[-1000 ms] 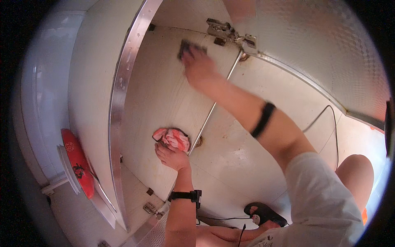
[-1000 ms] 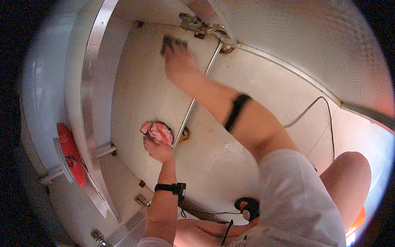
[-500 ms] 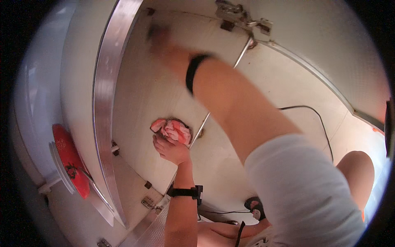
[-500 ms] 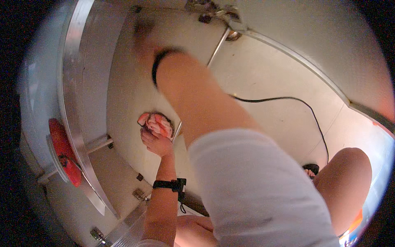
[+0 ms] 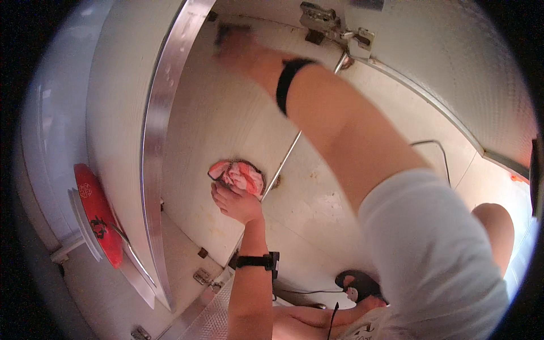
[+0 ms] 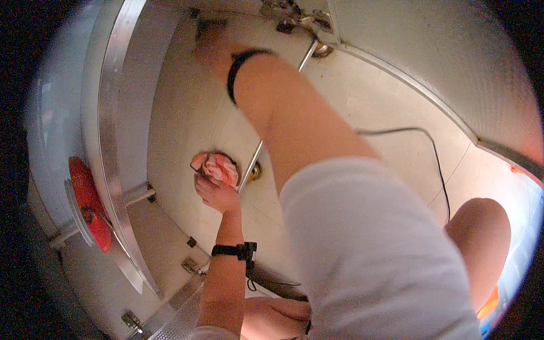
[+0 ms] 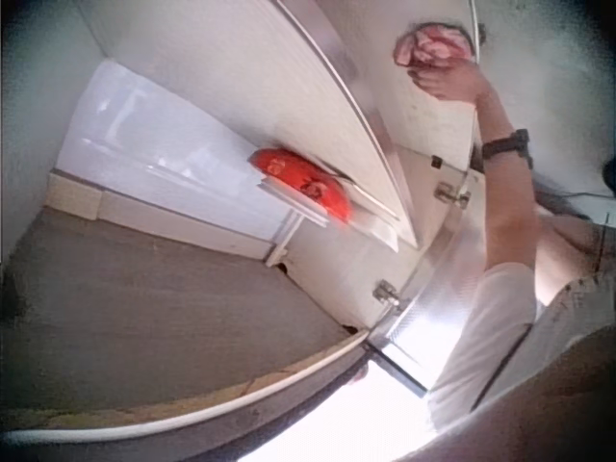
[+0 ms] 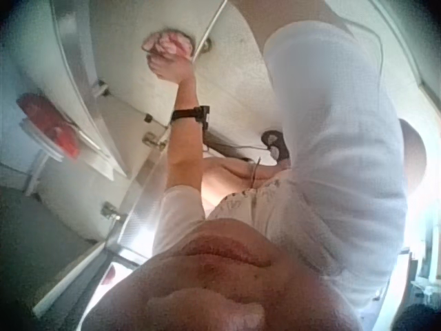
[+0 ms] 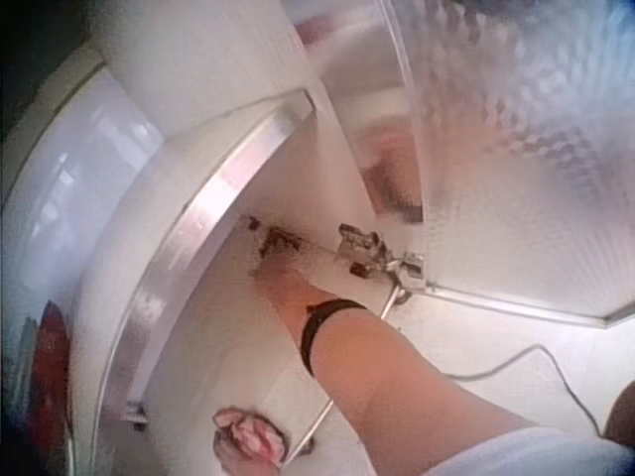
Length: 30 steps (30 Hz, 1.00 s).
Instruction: The person cleans the inside of a white cabinet door using a steel wool pad and a cloth. They scrub the surface and wipe it down, then open the cabinet to reveal stacked bowls and a spoon inside.
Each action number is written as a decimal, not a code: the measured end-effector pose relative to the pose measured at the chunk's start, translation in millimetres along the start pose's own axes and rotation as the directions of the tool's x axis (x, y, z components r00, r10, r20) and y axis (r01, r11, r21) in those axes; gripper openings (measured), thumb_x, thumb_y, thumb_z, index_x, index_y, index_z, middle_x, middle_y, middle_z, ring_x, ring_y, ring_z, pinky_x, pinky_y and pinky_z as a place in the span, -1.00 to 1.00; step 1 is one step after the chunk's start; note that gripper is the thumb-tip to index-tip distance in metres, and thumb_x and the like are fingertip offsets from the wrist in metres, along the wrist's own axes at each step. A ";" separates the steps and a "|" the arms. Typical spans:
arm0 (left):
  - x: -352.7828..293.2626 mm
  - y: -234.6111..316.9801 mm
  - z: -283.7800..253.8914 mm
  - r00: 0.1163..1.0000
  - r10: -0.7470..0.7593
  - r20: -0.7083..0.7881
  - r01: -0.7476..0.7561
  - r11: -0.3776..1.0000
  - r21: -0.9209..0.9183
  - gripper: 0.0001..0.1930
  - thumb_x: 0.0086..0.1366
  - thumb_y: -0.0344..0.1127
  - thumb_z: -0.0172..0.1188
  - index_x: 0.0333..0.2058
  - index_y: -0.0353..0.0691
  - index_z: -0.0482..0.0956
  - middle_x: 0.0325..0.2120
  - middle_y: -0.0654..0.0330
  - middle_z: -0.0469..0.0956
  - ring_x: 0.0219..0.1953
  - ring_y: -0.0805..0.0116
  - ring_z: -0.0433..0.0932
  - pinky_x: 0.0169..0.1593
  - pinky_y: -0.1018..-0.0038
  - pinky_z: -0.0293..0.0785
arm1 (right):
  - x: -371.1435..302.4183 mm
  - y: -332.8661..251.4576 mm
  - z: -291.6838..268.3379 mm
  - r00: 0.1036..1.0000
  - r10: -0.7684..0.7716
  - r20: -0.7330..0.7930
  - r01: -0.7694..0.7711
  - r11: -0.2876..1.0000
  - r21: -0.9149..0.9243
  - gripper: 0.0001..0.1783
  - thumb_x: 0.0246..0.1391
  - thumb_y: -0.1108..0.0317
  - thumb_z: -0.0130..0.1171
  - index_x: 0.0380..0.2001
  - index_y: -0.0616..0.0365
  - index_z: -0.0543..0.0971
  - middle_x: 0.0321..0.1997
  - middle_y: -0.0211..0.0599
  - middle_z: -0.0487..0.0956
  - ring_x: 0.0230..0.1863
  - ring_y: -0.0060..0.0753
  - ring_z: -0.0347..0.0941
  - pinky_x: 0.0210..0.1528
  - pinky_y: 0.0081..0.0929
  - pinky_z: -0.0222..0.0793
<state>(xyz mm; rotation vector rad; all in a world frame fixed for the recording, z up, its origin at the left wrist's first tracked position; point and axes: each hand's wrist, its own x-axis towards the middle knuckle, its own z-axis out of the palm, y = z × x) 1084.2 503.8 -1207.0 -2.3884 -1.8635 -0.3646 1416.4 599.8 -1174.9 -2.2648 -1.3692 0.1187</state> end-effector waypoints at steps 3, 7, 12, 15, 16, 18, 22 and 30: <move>2.0 -1.7 -8.6 0.995 0.089 -0.040 -0.089 0.996 0.002 -0.49 0.46 -0.11 -0.14 0.27 -0.25 0.25 0.35 0.04 0.23 0.38 0.00 0.20 0.31 0.01 0.18 | -24.8 -1.0 -14.7 0.999 0.005 -0.040 -0.013 0.977 -0.214 -0.53 0.18 0.03 0.10 -0.12 0.21 0.69 0.07 0.01 0.61 0.12 -0.03 0.53 0.12 -0.02 0.46; -16.2 -1.1 -13.4 0.998 -0.040 0.044 0.038 0.999 0.032 -0.49 0.46 -0.12 -0.13 0.28 -0.26 0.24 0.35 0.04 0.22 0.38 -0.01 0.19 0.30 -0.04 0.18 | -83.0 -39.8 19.8 0.955 -0.290 0.066 0.261 0.922 0.285 -0.56 0.17 0.06 0.10 -0.09 0.17 0.67 0.09 0.00 0.59 0.17 -0.03 0.49 0.17 0.07 0.40; -36.3 1.9 11.9 1.000 0.020 0.015 -0.021 1.000 0.010 -0.47 0.47 -0.11 -0.15 0.31 -0.25 0.22 0.34 0.02 0.23 0.37 -0.05 0.19 0.27 -0.05 0.21 | -58.4 37.1 19.1 0.980 0.138 0.142 -0.172 0.947 0.270 -0.41 0.21 -0.10 0.08 0.01 0.21 0.62 0.05 0.05 0.62 0.10 0.08 0.55 0.09 -0.08 0.50; -42.5 -5.1 23.3 0.999 0.006 0.042 -0.008 0.998 0.058 -0.45 0.47 -0.09 -0.17 0.32 -0.25 0.21 0.33 0.01 0.24 0.36 -0.06 0.21 0.26 -0.05 0.23 | -73.0 52.5 29.8 0.985 0.109 -0.132 -0.101 0.992 0.070 -0.36 0.17 -0.06 0.16 0.18 0.16 0.48 0.27 -0.05 0.47 0.30 0.00 0.37 0.27 -0.10 0.36; -43.7 -7.2 25.8 0.999 -0.009 0.040 0.006 0.998 0.055 -0.45 0.47 -0.08 -0.18 0.32 -0.26 0.21 0.33 0.01 0.24 0.36 -0.06 0.21 0.26 -0.05 0.23 | -83.7 52.3 33.5 0.970 0.066 -0.233 -0.073 0.997 -0.020 -0.31 0.16 -0.04 0.19 0.24 0.14 0.44 0.34 -0.09 0.42 0.37 -0.02 0.31 0.34 -0.11 0.32; -46.0 -12.0 24.2 0.998 -0.023 0.060 0.020 0.998 0.062 -0.44 0.47 -0.07 -0.18 0.32 -0.25 0.21 0.32 0.01 0.25 0.36 -0.04 0.22 0.26 -0.05 0.24 | -128.6 17.4 47.6 0.992 -0.083 0.099 0.059 0.971 0.230 -0.36 0.17 -0.01 0.19 0.22 0.12 0.45 0.33 -0.14 0.42 0.40 -0.03 0.27 0.40 -0.09 0.23; -46.1 -10.0 13.7 0.999 -0.040 0.028 0.038 0.996 0.075 -0.44 0.47 -0.06 -0.18 0.31 -0.26 0.23 0.31 0.02 0.27 0.34 -0.03 0.24 0.25 -0.04 0.25 | -186.2 4.7 58.5 0.651 -0.749 0.127 0.720 0.662 0.208 -0.51 0.25 0.04 0.09 0.10 0.13 0.56 0.20 -0.11 0.53 0.33 0.03 0.33 0.32 -0.08 0.32; -50.1 -2.5 8.8 0.999 0.023 -0.023 -0.020 0.995 0.098 -0.48 0.50 -0.08 -0.12 0.28 -0.27 0.28 0.26 -0.01 0.34 0.29 -0.05 0.31 0.17 -0.09 0.35 | -235.2 41.5 -17.6 0.918 0.137 -0.371 0.037 0.904 0.425 -0.57 0.15 0.09 0.17 -0.16 0.28 0.63 0.00 0.07 0.59 0.09 0.13 0.51 0.14 0.00 0.44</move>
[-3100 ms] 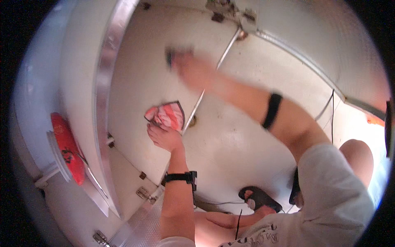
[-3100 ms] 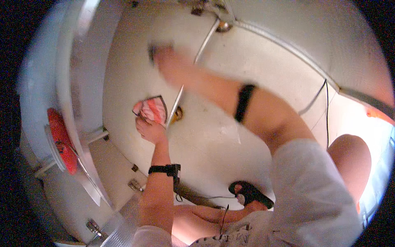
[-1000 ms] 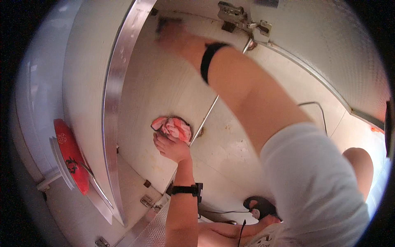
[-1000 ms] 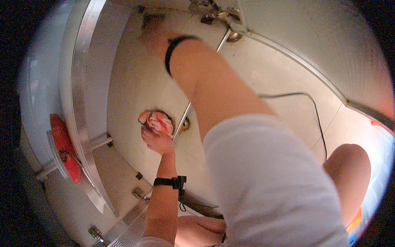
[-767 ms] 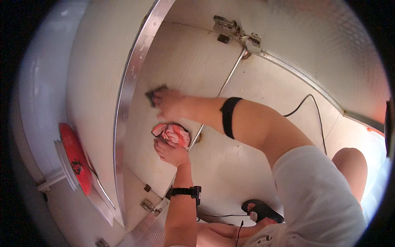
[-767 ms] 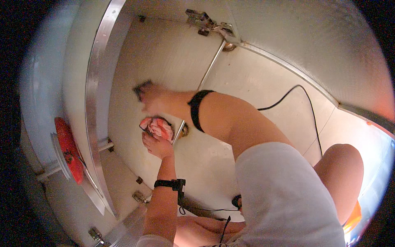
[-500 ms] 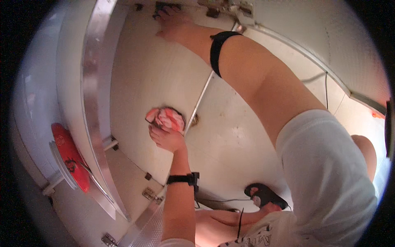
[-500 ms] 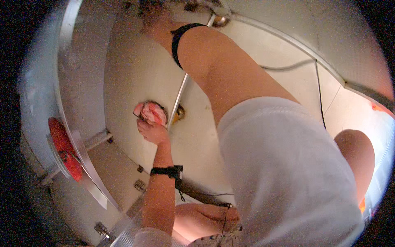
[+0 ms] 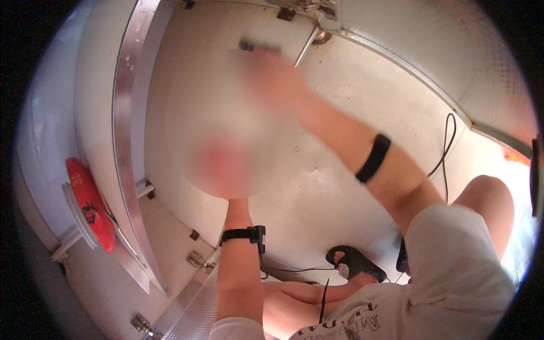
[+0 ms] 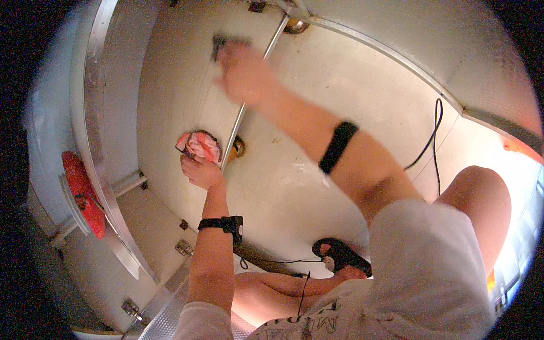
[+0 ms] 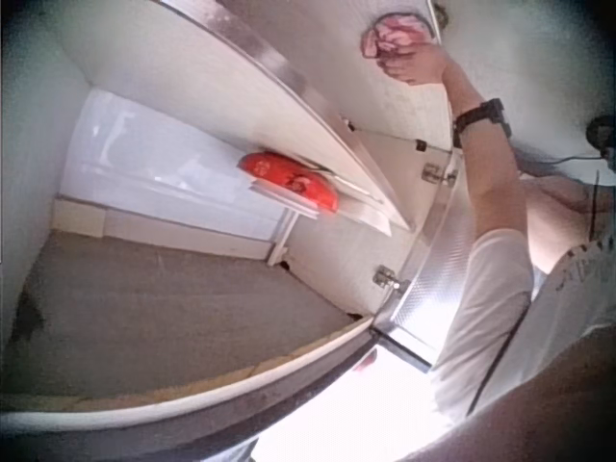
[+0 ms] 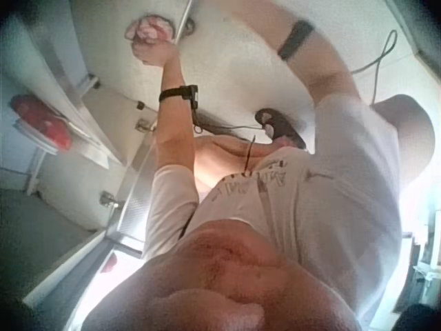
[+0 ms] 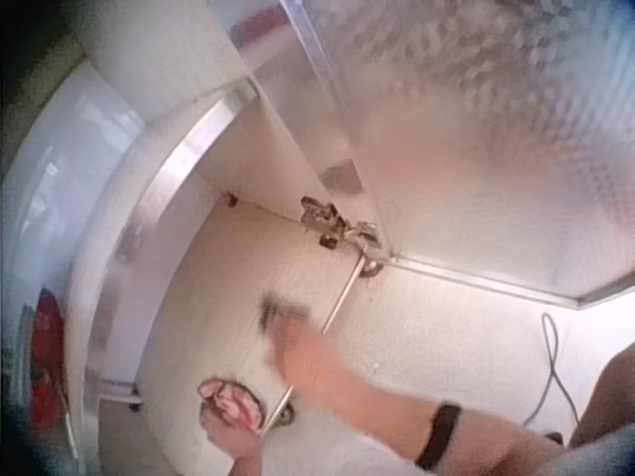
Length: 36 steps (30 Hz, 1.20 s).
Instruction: The person cleans the inside of a white cabinet door using a steel wool pad and a cloth. They scrub the surface and wipe it down, then open the cabinet to reveal stacked bowls and a spoon inside.
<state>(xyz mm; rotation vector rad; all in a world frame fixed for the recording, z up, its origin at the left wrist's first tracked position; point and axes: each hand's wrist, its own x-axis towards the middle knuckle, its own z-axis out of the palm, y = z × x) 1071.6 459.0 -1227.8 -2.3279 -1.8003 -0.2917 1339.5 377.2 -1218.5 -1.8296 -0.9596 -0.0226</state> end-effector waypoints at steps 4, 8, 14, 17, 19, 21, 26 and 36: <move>-2.4 -8.6 -0.9 1.000 0.002 -0.010 -0.002 1.000 -0.002 -0.48 0.50 -0.07 -0.13 0.28 -0.26 0.28 0.26 0.00 0.35 0.29 -0.05 0.31 0.17 -0.11 0.35 | -43.1 -36.7 -13.6 0.910 -0.368 0.191 0.368 0.929 0.039 -0.49 0.13 0.09 0.18 0.02 0.25 0.57 0.04 0.02 0.59 0.15 0.06 0.47 0.17 -0.03 0.44; 0.5 -3.9 -5.4 0.999 -0.043 0.013 0.043 0.999 0.000 -0.44 0.46 -0.07 -0.14 0.32 -0.25 0.23 0.32 0.01 0.27 0.35 -0.02 0.24 0.24 -0.03 0.27 | 6.9 38.4 -42.1 0.996 -0.035 0.080 0.054 0.967 -0.248 -0.46 0.14 0.10 0.14 0.09 0.24 0.55 0.16 -0.08 0.57 0.24 -0.05 0.43 0.23 -0.07 0.42; -11.3 29.3 -16.9 0.987 -0.106 0.118 0.104 0.994 0.023 -0.46 0.49 -0.07 -0.17 0.31 -0.26 0.24 0.31 0.02 0.28 0.35 -0.02 0.24 0.25 -0.03 0.28 | -77.7 25.0 -8.6 0.980 -0.177 0.094 0.188 0.973 -0.134 -0.57 0.04 0.28 0.17 -0.05 0.29 0.62 0.13 -0.02 0.58 0.24 0.03 0.44 0.32 -0.12 0.34; -23.4 40.3 -17.2 0.995 -0.056 0.082 0.060 0.997 -0.045 -0.47 0.49 -0.09 -0.16 0.31 -0.27 0.24 0.30 0.02 0.29 0.35 -0.02 0.23 0.25 -0.05 0.27 | -141.2 -29.7 13.0 0.915 -0.358 0.185 0.362 0.932 0.011 -0.56 0.04 0.35 0.11 -0.01 0.31 0.61 0.16 -0.03 0.57 0.23 -0.07 0.47 0.26 -0.16 0.40; -29.2 39.8 -12.9 0.993 -0.058 0.101 0.064 0.996 -0.058 -0.48 0.49 -0.10 -0.14 0.30 -0.28 0.25 0.30 0.01 0.29 0.34 -0.03 0.24 0.25 -0.06 0.27 | -129.1 -25.0 7.7 0.871 -0.363 0.330 0.343 0.932 0.119 -0.58 0.01 0.39 0.12 -0.04 0.35 0.59 0.12 0.00 0.58 0.21 0.00 0.47 0.32 -0.13 0.35; -31.5 31.9 -6.5 0.990 -0.078 0.116 0.083 0.996 -0.039 -0.50 0.49 -0.12 -0.12 0.28 -0.30 0.28 0.29 -0.01 0.30 0.33 -0.03 0.25 0.24 -0.07 0.27 | -84.1 2.7 -8.8 0.867 -0.242 0.436 0.175 0.966 0.188 -0.59 0.02 0.41 0.10 -0.05 0.38 0.57 0.07 0.01 0.59 0.19 0.04 0.47 0.31 -0.12 0.35; -25.3 -6.1 1.9 1.000 0.027 0.006 -0.027 0.999 -0.021 -0.49 0.47 -0.14 -0.09 0.27 -0.31 0.29 0.27 -0.03 0.31 0.30 -0.06 0.29 0.19 -0.08 0.33 | 9.6 29.2 -36.9 0.991 -0.033 -0.128 -0.032 0.880 -0.474 -0.54 0.20 0.28 0.04 0.15 0.15 0.54 0.24 -0.16 0.53 0.30 -0.12 0.41 0.34 -0.23 0.32; -30.7 -54.1 -14.6 0.997 -0.055 0.056 0.057 0.997 -0.045 -0.47 0.43 -0.13 -0.11 0.25 -0.33 0.29 0.26 -0.05 0.32 0.32 -0.04 0.26 0.29 0.01 0.22 | -45.0 -55.8 39.8 0.933 0.078 0.352 0.017 0.966 -0.258 -0.57 0.14 0.39 0.05 0.10 0.06 0.57 0.10 -0.20 0.58 0.09 -0.05 0.53 0.09 -0.18 0.52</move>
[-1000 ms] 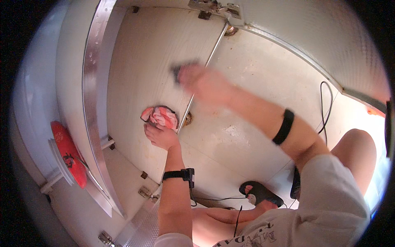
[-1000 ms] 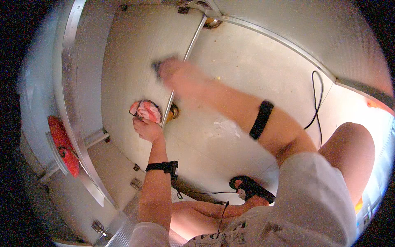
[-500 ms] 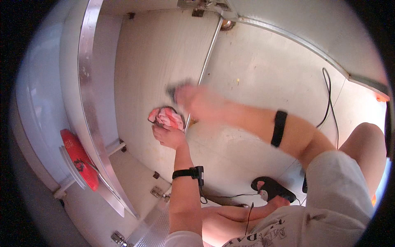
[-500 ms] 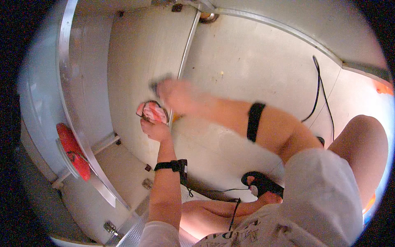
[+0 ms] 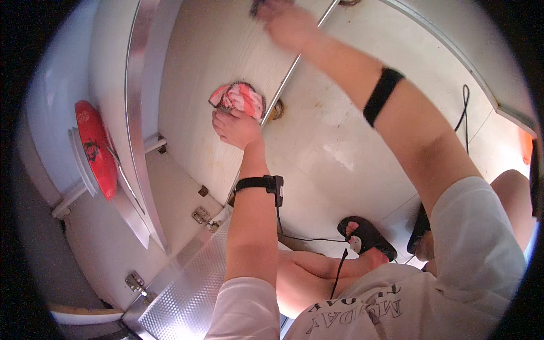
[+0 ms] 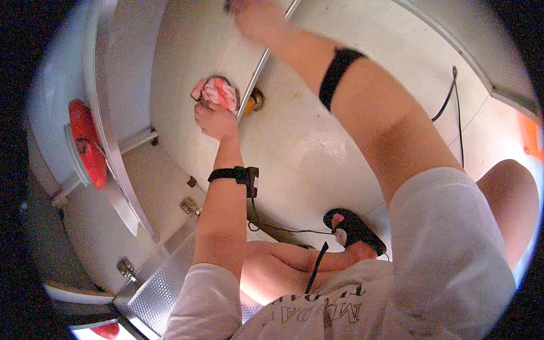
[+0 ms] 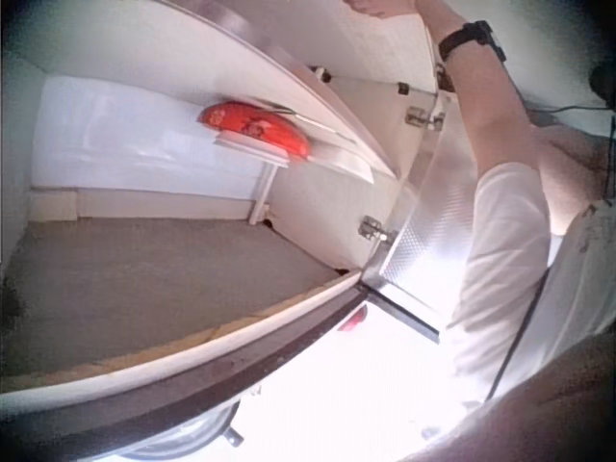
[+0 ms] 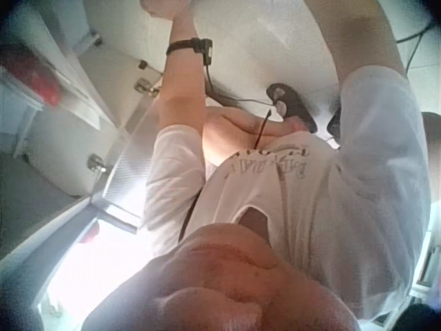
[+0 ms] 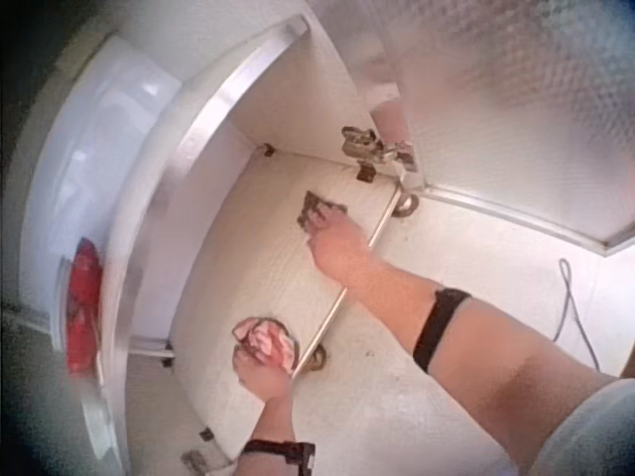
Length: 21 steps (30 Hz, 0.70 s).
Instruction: The person cleans the inside of a white cabinet door using a steel wool pad and a cloth. They scrub the surface and wipe it down, then open the cabinet to reveal stacked bowls and a spoon inside.
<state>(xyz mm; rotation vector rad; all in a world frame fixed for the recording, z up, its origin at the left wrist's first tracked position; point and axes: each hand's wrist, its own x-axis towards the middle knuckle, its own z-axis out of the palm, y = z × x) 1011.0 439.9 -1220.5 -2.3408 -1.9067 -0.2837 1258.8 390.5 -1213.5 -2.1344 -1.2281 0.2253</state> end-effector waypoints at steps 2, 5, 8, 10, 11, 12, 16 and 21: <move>-1.5 -14.1 -3.9 1.000 0.016 -0.022 -0.016 1.000 -0.027 -0.47 0.43 -0.13 -0.11 0.25 -0.34 0.29 0.26 -0.05 0.32 0.33 -0.03 0.26 0.29 0.01 0.22 | 9.8 13.3 20.3 0.999 -0.043 -0.022 0.041 0.996 -0.082 -0.59 0.17 0.32 0.04 0.08 0.04 0.60 0.13 -0.19 0.57 0.15 -0.07 0.47 0.18 -0.23 0.42; -2.0 -36.5 -15.0 0.998 0.012 0.063 -0.006 0.996 -0.090 -0.48 0.42 -0.14 -0.09 0.27 -0.27 0.29 0.25 -0.07 0.33 0.32 -0.05 0.28 0.30 0.02 0.22 | 2.8 9.2 42.2 0.988 -0.152 -0.015 0.148 0.978 -0.147 -0.60 0.21 0.23 0.02 0.06 0.01 0.63 0.20 -0.19 0.55 0.24 -0.10 0.40 0.27 -0.28 0.32; 0.0 -50.0 -38.6 0.992 0.077 0.099 -0.042 0.947 -0.318 -0.46 0.43 -0.08 -0.07 0.29 -0.20 0.29 0.24 -0.05 0.36 0.31 -0.01 0.30 0.32 0.05 0.21 | -20.9 -33.2 31.3 0.991 -0.112 -0.073 0.121 0.983 0.138 -0.60 0.11 0.50 0.05 -0.01 -0.03 0.66 0.07 -0.22 0.62 0.01 0.01 0.57 0.08 -0.19 0.51; 2.0 -53.3 -62.4 0.989 -0.032 0.145 0.119 0.757 -0.643 -0.45 0.44 -0.03 -0.05 0.30 -0.17 0.29 0.27 -0.01 0.34 0.31 0.03 0.30 0.33 0.09 0.20 | -31.3 -71.1 3.6 0.995 -0.103 -0.019 0.103 0.929 0.355 -0.61 0.12 0.52 0.04 -0.05 -0.05 0.68 0.10 -0.24 0.61 0.05 -0.02 0.56 0.09 -0.20 0.51; 3.1 -54.5 -75.9 0.963 -0.147 0.226 0.269 0.521 -0.810 -0.44 0.45 -0.01 -0.04 0.31 -0.16 0.29 0.29 0.01 0.31 0.32 0.06 0.29 0.34 0.11 0.19 | -38.5 -92.1 -9.3 0.967 -0.240 0.092 0.191 0.910 0.368 -0.61 0.09 0.52 0.07 -0.05 -0.04 0.68 0.13 -0.27 0.60 0.10 -0.05 0.54 0.10 -0.23 0.50; 3.8 -56.1 -90.4 0.911 -0.245 0.331 0.385 0.226 -0.895 -0.43 0.45 0.02 -0.03 0.32 -0.15 0.29 0.32 0.03 0.28 0.33 0.09 0.27 0.34 0.13 0.19 | -48.4 -113.9 -20.8 0.927 -0.375 0.029 0.332 0.852 0.405 -0.61 0.07 0.53 0.09 -0.06 -0.03 0.68 0.16 -0.30 0.59 0.14 -0.07 0.51 0.10 -0.26 0.50; 5.8 -68.0 -132.1 0.971 -0.148 0.190 0.231 0.345 -0.910 -0.41 0.43 -0.03 0.08 0.34 -0.12 0.28 0.42 0.06 0.09 0.40 0.13 0.15 0.38 0.17 0.13 | -76.9 -167.5 -38.8 0.634 -0.707 0.313 0.558 0.698 0.448 -0.51 -0.02 0.54 0.15 0.03 -0.04 0.63 0.19 -0.31 0.57 0.26 -0.13 0.43 0.13 -0.23 0.48; -5.5 -96.8 -122.4 0.948 0.311 0.073 -0.229 0.821 -0.523 -0.39 0.41 -0.13 0.14 0.35 -0.20 0.26 0.44 -0.13 0.03 0.47 -0.09 0.02 0.46 0.09 -0.01 | -54.8 -122.4 -37.8 0.763 -0.586 0.271 0.563 0.810 0.165 -0.46 0.08 0.40 0.13 0.18 -0.12 0.54 0.37 -0.37 0.42 0.42 -0.16 0.25 0.35 -0.14 0.29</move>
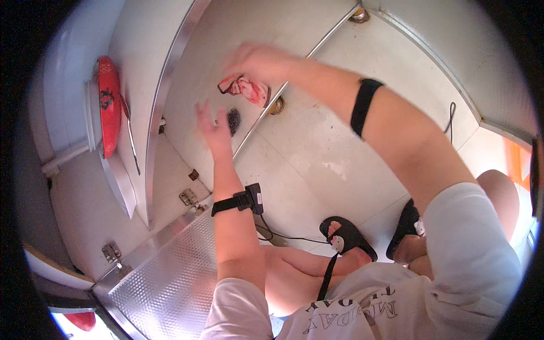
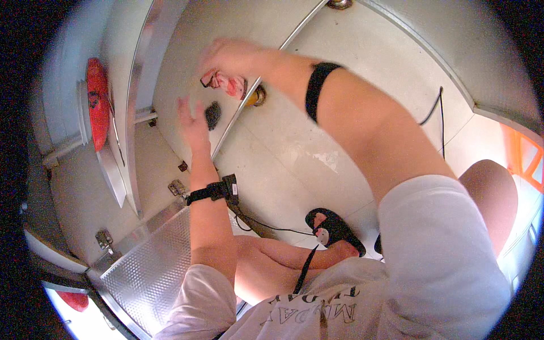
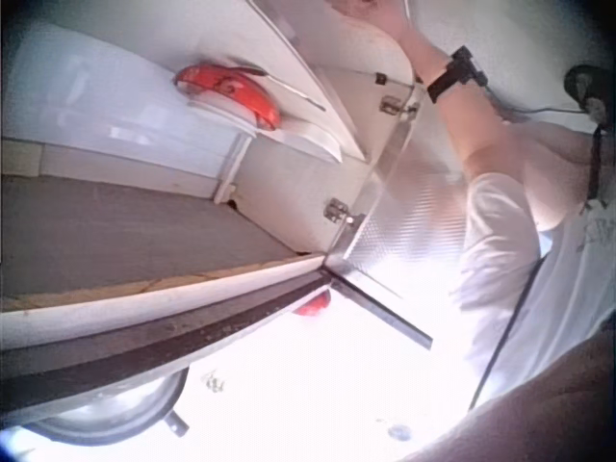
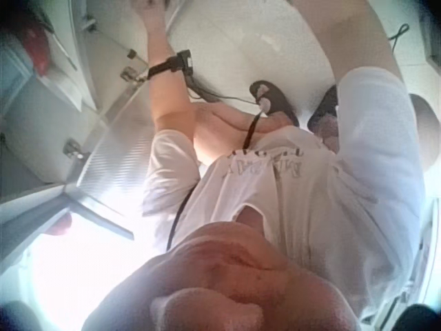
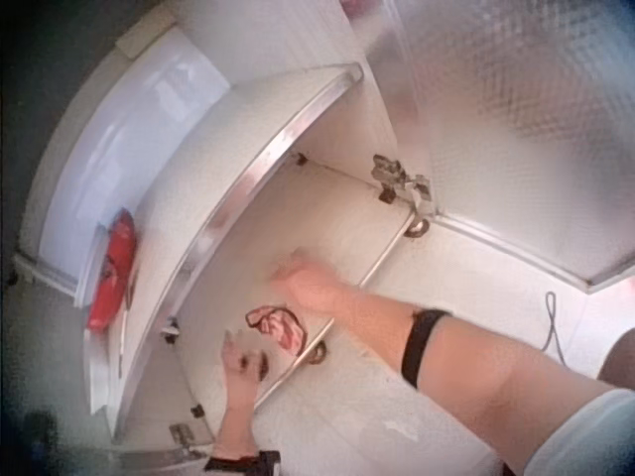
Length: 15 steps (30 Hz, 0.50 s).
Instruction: The person cleans the inside of a white cabinet door using a steel wool pad and a cloth. They scrub the surface and wipe it down, then open the cabinet to reveal stacked bowls and a spoon inside.
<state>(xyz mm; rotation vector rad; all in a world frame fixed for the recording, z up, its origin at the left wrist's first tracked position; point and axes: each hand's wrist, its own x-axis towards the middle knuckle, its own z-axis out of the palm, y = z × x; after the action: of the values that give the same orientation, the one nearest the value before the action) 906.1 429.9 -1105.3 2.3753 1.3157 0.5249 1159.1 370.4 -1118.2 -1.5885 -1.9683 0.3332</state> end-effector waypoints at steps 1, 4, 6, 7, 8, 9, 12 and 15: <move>-4.0 -6.4 4.7 0.992 0.064 0.108 -0.079 0.986 0.146 -0.40 0.41 -0.14 0.13 0.35 -0.23 0.25 0.44 -0.18 0.02 0.46 -0.15 0.02 0.46 0.07 -0.03 | -4.3 19.8 -5.0 0.981 0.113 -0.156 -0.152 0.950 -0.272 -0.47 0.17 0.33 0.10 0.24 -0.15 0.50 0.44 -0.40 0.34 0.48 -0.18 0.17 0.44 -0.13 0.17; -22.2 -18.6 20.0 0.990 0.068 0.120 -0.096 0.964 0.248 -0.41 0.42 -0.21 0.10 0.33 -0.33 0.24 0.41 -0.29 0.05 0.45 -0.29 0.01 0.47 0.01 -0.07 | -20.1 67.4 -15.2 0.916 0.372 -0.151 -0.401 0.845 -0.354 -0.45 0.35 0.04 -0.08 0.38 -0.23 0.33 0.56 -0.47 0.15 0.58 -0.26 -0.06 0.57 -0.16 -0.16; -30.9 -22.9 28.3 0.999 0.032 0.020 -0.035 0.978 0.203 -0.43 0.42 -0.28 0.08 0.32 -0.37 0.23 0.40 -0.30 0.07 0.45 -0.27 0.02 0.47 0.04 -0.06 | -29.5 84.1 -15.2 0.895 0.408 -0.182 -0.446 0.780 -0.439 -0.41 0.39 -0.06 -0.15 0.42 -0.25 0.27 0.57 -0.48 0.11 0.60 -0.30 -0.13 0.60 -0.18 -0.27; -34.7 -25.5 33.9 0.998 -0.051 -0.022 0.054 0.985 0.162 -0.44 0.42 -0.31 0.07 0.32 -0.38 0.23 0.39 -0.31 0.08 0.45 -0.27 0.03 0.48 0.05 -0.06 | -32.2 90.9 -14.7 0.883 0.423 -0.205 -0.468 0.766 -0.440 -0.41 0.37 -0.08 -0.14 0.41 -0.26 0.28 0.56 -0.48 0.13 0.60 -0.31 -0.11 0.59 -0.19 -0.26; -34.2 -31.3 37.1 0.999 0.035 0.041 -0.041 0.984 0.172 -0.45 0.44 -0.28 0.04 0.32 -0.38 0.23 0.39 -0.29 0.10 0.45 -0.23 0.05 0.47 0.08 -0.04 | -35.6 91.8 -9.0 0.871 0.437 -0.226 -0.491 0.751 -0.441 -0.40 0.36 -0.10 -0.13 0.40 -0.26 0.30 0.55 -0.49 0.15 0.59 -0.31 -0.10 0.59 -0.19 -0.25; -32.2 -39.9 42.6 0.995 0.075 0.064 -0.084 0.986 0.143 -0.45 0.46 -0.24 0.02 0.32 -0.38 0.23 0.38 -0.27 0.12 0.44 -0.20 0.07 0.47 0.11 -0.01 | -37.0 96.1 -5.7 0.858 0.450 -0.248 -0.514 0.736 -0.442 -0.40 0.34 -0.12 -0.12 0.39 -0.26 0.32 0.54 -0.49 0.17 0.59 -0.32 -0.08 0.59 -0.19 -0.24; -14.2 -91.1 49.0 0.983 0.108 0.148 -0.121 0.989 0.084 -0.50 0.45 -0.35 -0.01 0.30 -0.38 0.25 0.37 -0.23 0.18 0.43 -0.14 0.14 0.45 0.16 0.06 | -39.3 105.5 11.4 0.875 0.232 -0.426 -0.398 0.845 -0.357 -0.43 0.27 -0.03 -0.01 0.23 0.01 0.50 0.40 -0.20 0.38 0.48 -0.16 0.14 0.51 -0.16 -0.01; 22.2 -173.0 34.2 0.990 0.091 0.107 -0.111 0.974 0.197 -0.56 0.45 -0.43 -0.04 0.27 -0.40 0.28 0.29 -0.15 0.33 0.32 -0.03 0.33 0.37 0.21 0.22 | -39.8 121.4 27.9 0.898 0.296 -0.327 -0.394 0.870 -0.296 -0.35 0.29 -0.09 -0.05 0.33 0.00 0.38 0.48 -0.22 0.27 0.55 -0.14 -0.01 0.57 -0.04 -0.24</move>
<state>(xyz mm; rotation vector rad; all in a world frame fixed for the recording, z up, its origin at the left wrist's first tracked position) 809.4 529.5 -1216.3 2.6089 1.2636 0.3101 1245.7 368.6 -1216.1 -2.1049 -1.5848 -0.1167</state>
